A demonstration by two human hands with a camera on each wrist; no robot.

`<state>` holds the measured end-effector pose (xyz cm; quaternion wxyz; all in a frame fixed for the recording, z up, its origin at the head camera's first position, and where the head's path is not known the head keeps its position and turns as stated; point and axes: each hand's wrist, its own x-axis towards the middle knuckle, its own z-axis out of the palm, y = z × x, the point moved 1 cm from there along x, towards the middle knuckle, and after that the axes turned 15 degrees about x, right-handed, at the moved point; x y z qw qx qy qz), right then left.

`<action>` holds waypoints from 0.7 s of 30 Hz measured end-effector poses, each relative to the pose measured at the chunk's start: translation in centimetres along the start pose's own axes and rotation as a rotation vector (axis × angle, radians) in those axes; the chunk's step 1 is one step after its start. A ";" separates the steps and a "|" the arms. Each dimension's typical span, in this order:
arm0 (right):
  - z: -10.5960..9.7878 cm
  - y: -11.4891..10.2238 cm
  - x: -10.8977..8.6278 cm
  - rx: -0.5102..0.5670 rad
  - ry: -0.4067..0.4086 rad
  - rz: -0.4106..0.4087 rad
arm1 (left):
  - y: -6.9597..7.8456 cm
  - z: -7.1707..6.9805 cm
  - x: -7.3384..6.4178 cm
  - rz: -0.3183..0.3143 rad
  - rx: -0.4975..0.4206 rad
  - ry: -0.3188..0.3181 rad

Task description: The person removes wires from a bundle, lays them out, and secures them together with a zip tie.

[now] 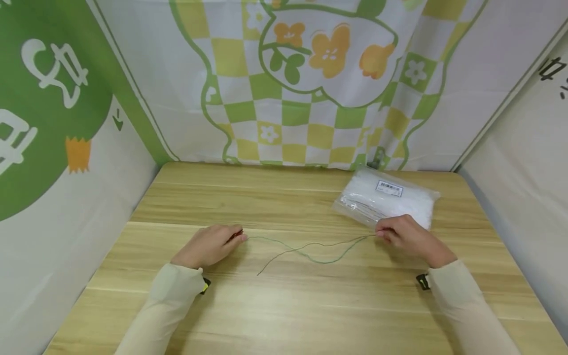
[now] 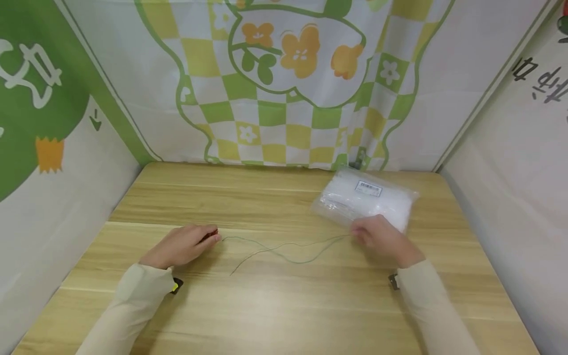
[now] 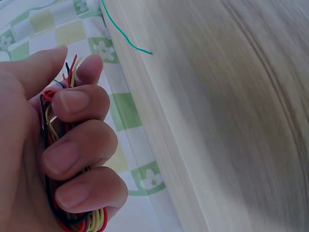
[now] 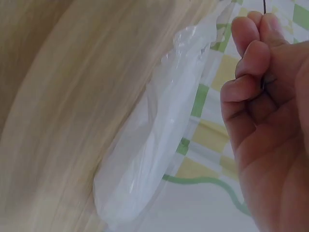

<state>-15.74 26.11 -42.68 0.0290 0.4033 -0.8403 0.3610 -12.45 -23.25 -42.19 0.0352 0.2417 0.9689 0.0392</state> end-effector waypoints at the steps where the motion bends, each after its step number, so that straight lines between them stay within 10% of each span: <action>1: 0.2 0.0 0.1 0.000 -0.003 -0.002 | 0.1 0.0 0.1 0.004 -0.013 0.000; 21: 2.3 -1.0 1.5 0.045 -0.091 0.137 | 1.6 1.4 0.6 0.115 -0.042 -0.026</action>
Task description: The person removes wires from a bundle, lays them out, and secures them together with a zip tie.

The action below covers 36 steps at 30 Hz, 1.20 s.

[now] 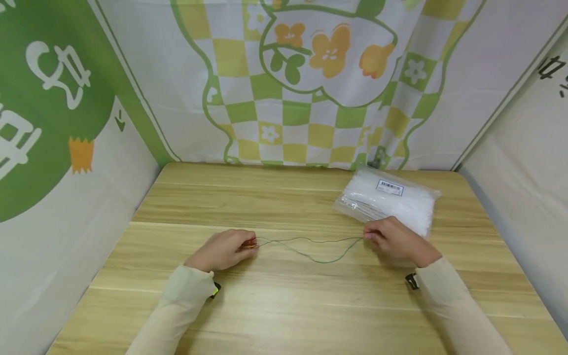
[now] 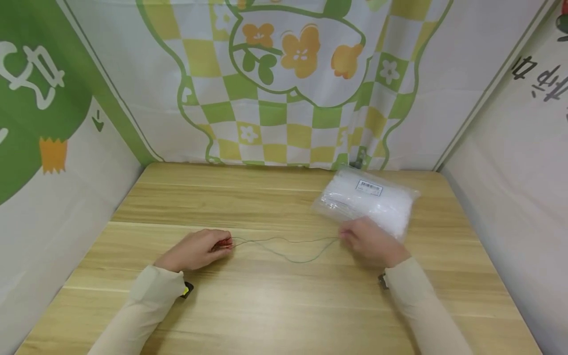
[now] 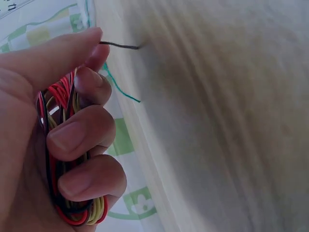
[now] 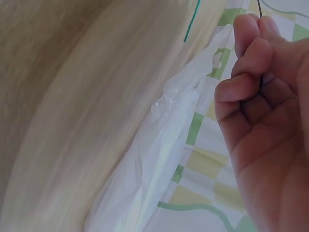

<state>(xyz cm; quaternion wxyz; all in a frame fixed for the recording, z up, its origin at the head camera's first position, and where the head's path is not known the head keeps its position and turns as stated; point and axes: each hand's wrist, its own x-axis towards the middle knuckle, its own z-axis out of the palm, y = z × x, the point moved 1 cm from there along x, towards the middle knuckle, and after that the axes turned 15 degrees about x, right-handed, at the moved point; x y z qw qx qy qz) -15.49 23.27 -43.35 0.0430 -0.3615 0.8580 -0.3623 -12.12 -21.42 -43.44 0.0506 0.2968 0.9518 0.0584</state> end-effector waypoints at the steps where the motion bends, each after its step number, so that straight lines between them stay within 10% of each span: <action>1: 0.0 0.0 0.0 0.002 -0.003 -0.002 | 0.0 0.1 0.0 0.007 0.007 0.007; 13: 0.1 -0.1 -0.2 -0.027 0.016 -0.071 | -0.3 0.1 0.1 -0.048 0.151 0.125; 24: 0.0 1.0 -0.6 -0.051 0.033 -0.122 | -0.2 -0.2 0.1 0.035 0.249 0.231; 36: 0.3 1.3 -0.3 -0.052 -0.078 -0.003 | -0.3 0.0 0.2 0.035 0.269 0.152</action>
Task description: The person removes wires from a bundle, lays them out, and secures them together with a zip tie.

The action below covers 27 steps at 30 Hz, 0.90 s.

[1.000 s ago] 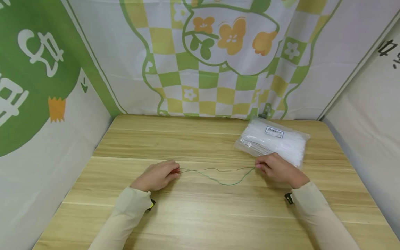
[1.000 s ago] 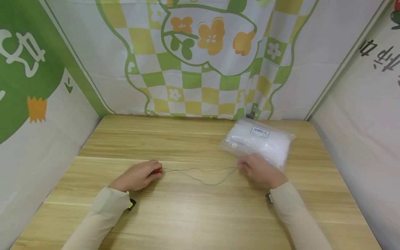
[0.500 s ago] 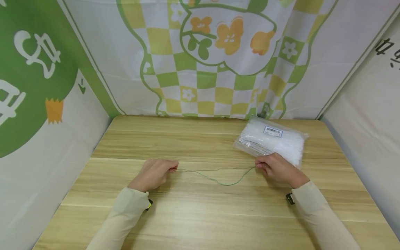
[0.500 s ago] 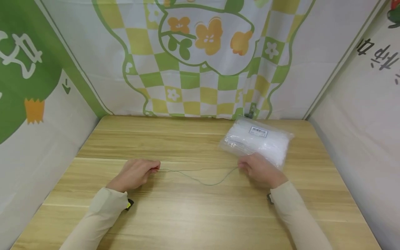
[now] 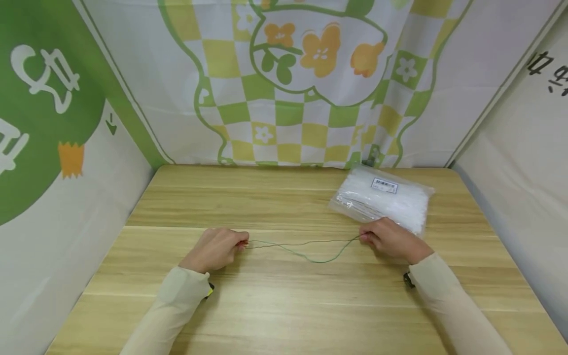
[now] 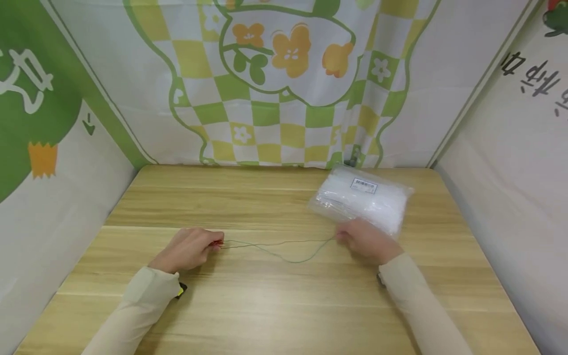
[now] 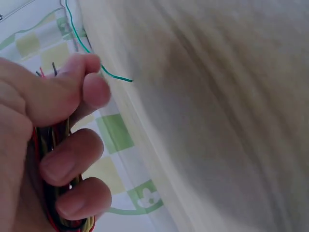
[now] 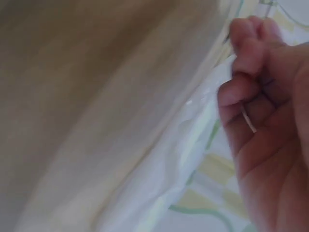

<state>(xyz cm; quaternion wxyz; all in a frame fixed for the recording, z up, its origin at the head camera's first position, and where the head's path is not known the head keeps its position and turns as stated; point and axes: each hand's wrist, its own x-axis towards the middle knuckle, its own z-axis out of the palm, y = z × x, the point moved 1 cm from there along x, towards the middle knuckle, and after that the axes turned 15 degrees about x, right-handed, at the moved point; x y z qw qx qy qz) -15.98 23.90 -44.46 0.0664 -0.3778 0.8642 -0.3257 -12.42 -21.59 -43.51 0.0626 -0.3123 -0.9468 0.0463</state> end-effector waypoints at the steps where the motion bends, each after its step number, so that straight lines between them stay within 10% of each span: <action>1: -0.1 -0.4 0.1 -0.008 -0.009 0.012 | 0.0 -0.1 0.0 0.000 0.002 -0.017; 9: -0.3 -1.9 0.8 -0.079 -0.046 0.083 | 0.0 -0.4 -0.3 -0.015 -0.057 -0.112; 27: -1.8 -3.4 0.1 -0.136 0.053 0.121 | -1.7 -1.6 -0.9 -0.147 -0.095 -0.080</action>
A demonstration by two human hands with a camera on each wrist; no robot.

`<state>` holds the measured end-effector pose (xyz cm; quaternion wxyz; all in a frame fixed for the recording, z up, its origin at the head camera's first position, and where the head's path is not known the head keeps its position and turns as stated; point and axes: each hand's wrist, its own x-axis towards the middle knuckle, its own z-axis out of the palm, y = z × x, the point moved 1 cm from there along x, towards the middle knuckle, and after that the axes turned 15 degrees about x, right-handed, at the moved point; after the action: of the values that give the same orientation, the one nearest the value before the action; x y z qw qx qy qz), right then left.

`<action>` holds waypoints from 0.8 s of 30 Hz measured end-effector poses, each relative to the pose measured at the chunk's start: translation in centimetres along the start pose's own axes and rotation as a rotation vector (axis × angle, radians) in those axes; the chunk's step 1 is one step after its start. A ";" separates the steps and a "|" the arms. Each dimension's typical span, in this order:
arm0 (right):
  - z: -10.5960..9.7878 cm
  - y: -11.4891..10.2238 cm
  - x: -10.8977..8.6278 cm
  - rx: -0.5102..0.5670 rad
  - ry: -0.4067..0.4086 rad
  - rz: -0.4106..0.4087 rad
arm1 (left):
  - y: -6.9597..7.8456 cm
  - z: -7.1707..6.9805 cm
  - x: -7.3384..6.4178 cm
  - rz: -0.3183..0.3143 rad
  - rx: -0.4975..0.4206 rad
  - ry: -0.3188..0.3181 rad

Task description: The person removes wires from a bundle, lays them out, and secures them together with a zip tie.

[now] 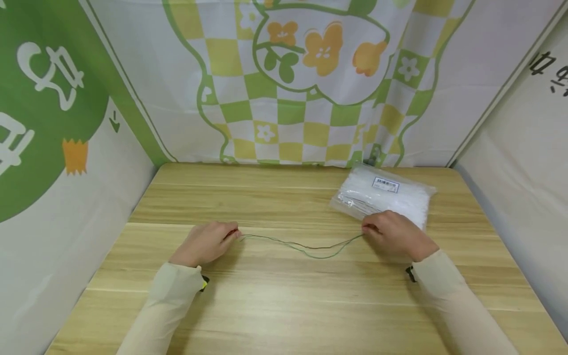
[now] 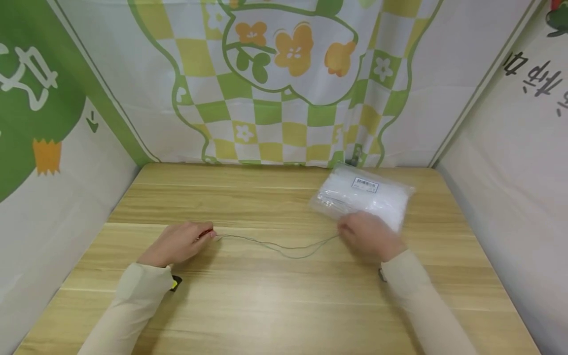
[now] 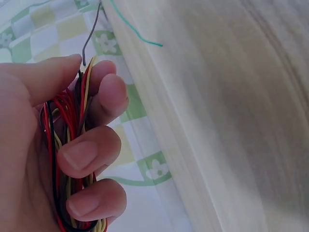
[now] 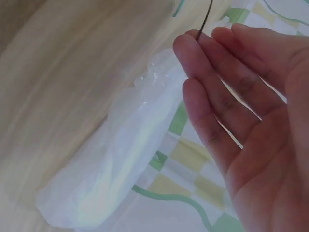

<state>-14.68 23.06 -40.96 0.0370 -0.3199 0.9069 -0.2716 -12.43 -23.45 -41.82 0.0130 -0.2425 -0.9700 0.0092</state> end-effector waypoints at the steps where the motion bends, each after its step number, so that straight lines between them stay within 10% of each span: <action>1: -0.1 0.0 0.0 0.008 0.004 -0.004 | -0.1 -0.2 -0.1 -0.008 -0.001 0.003; 10: -1.0 -0.2 0.2 0.033 0.006 -0.027 | -0.6 -0.9 -0.5 -0.057 -0.005 -0.003; 24: -0.2 -2.2 0.9 0.083 0.000 -0.132 | 2.4 -1.4 0.9 0.032 -0.061 0.052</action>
<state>-14.20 21.23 -39.59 0.0320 -0.3772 0.8719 -0.3106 -12.05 -20.84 -40.46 0.0304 -0.2583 -0.9652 -0.0266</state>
